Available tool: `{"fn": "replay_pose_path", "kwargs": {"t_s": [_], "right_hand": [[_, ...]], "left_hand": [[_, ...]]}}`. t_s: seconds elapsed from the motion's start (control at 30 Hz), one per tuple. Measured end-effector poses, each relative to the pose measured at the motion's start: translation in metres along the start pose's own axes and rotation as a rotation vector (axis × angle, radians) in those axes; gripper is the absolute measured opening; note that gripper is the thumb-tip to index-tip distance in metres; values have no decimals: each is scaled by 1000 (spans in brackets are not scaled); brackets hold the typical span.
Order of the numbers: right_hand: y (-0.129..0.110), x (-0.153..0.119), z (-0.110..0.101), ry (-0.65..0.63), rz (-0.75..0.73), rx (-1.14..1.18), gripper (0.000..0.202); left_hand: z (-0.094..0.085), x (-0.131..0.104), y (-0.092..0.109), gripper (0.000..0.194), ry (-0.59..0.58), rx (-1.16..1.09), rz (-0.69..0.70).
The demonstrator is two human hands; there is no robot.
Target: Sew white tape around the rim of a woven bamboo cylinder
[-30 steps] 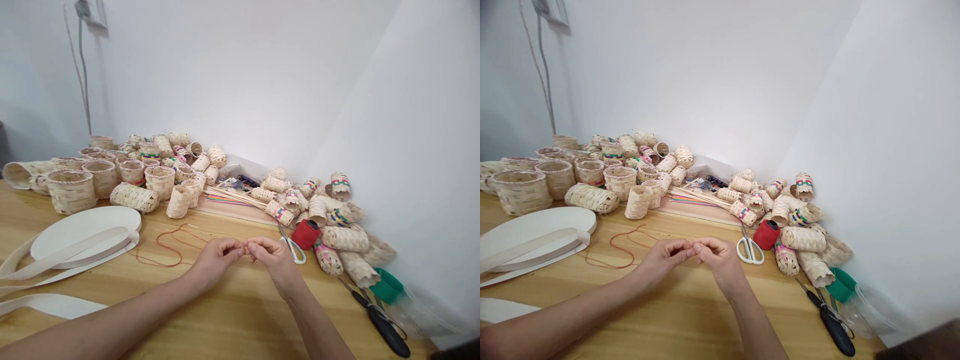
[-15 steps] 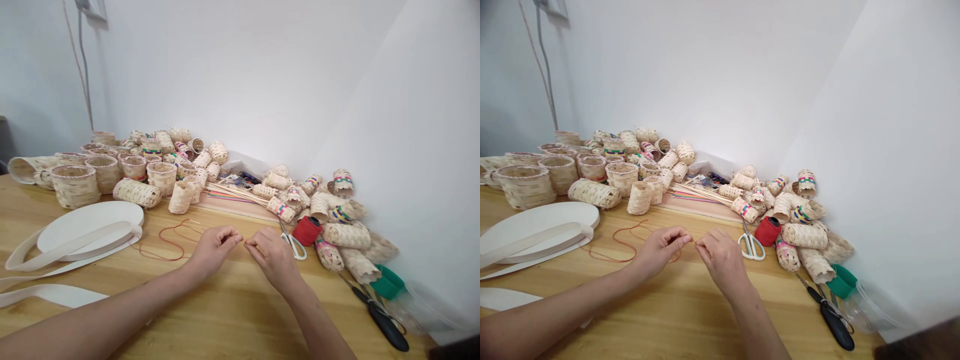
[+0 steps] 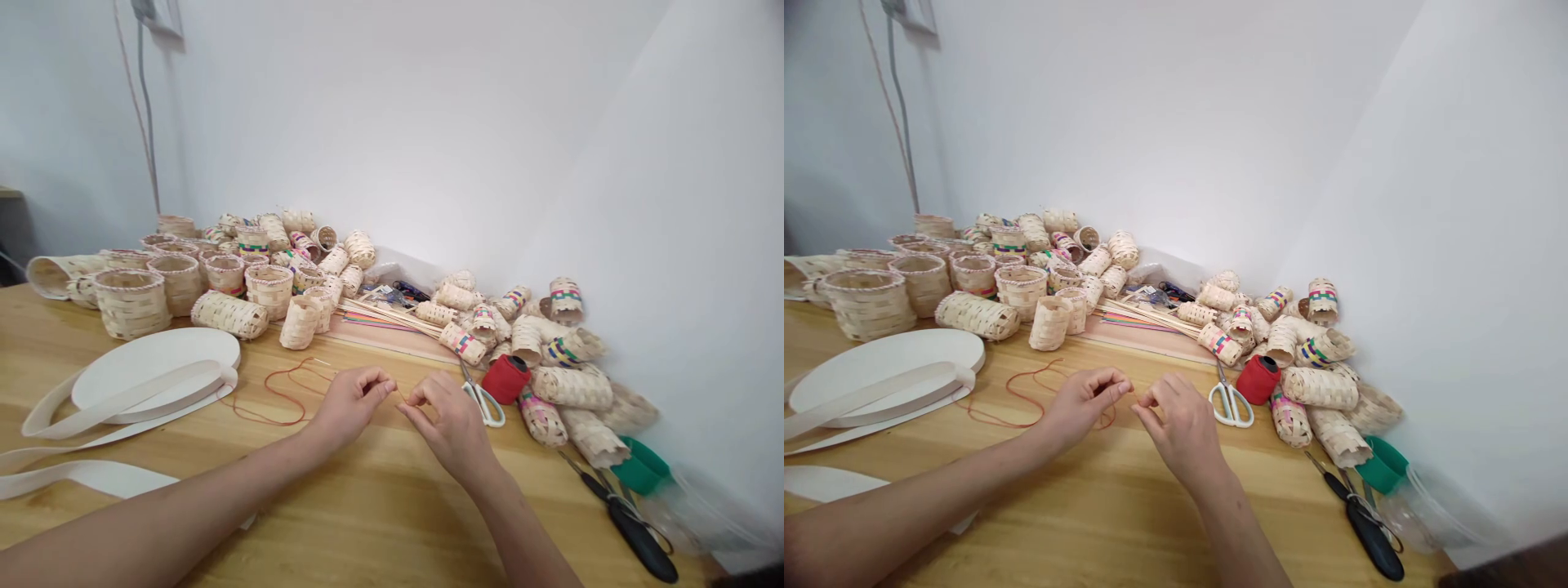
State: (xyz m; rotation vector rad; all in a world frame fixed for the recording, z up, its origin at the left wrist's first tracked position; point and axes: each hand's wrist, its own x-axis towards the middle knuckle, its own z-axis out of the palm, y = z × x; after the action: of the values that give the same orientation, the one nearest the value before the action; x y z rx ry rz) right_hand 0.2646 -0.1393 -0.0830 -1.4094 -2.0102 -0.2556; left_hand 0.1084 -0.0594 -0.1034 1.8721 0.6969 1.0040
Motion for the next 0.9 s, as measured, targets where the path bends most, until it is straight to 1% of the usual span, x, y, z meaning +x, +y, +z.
{"fn": "replay_pose_path", "kwargs": {"t_s": [0.1,0.17,0.27,0.37,0.47,0.5,0.63,0.9], "right_hand": [[-1,1,0,16,0,34,12],[0,1,1,40,-37,64,11],[0,1,3,76,-95,80,16],[-3,1,5,97,-83,62,20],[-7,1,5,116,-49,32,13],[-8,1,5,115,-44,21,11],[-8,0,4,70,-61,-20,17],[-10,2,2,66,-64,15,21]], "left_hand": [[0,1,-2,29,-5,5,-1],[0,1,-3,30,-3,10,-2],[1,2,-5,30,-3,19,-6],[1,2,-4,30,-10,32,-12],[0,0,1,29,-14,51,-19],[-1,0,2,29,-16,57,-22],[-4,2,3,29,-1,80,-28],[-15,13,-11,30,53,114,4]]}}
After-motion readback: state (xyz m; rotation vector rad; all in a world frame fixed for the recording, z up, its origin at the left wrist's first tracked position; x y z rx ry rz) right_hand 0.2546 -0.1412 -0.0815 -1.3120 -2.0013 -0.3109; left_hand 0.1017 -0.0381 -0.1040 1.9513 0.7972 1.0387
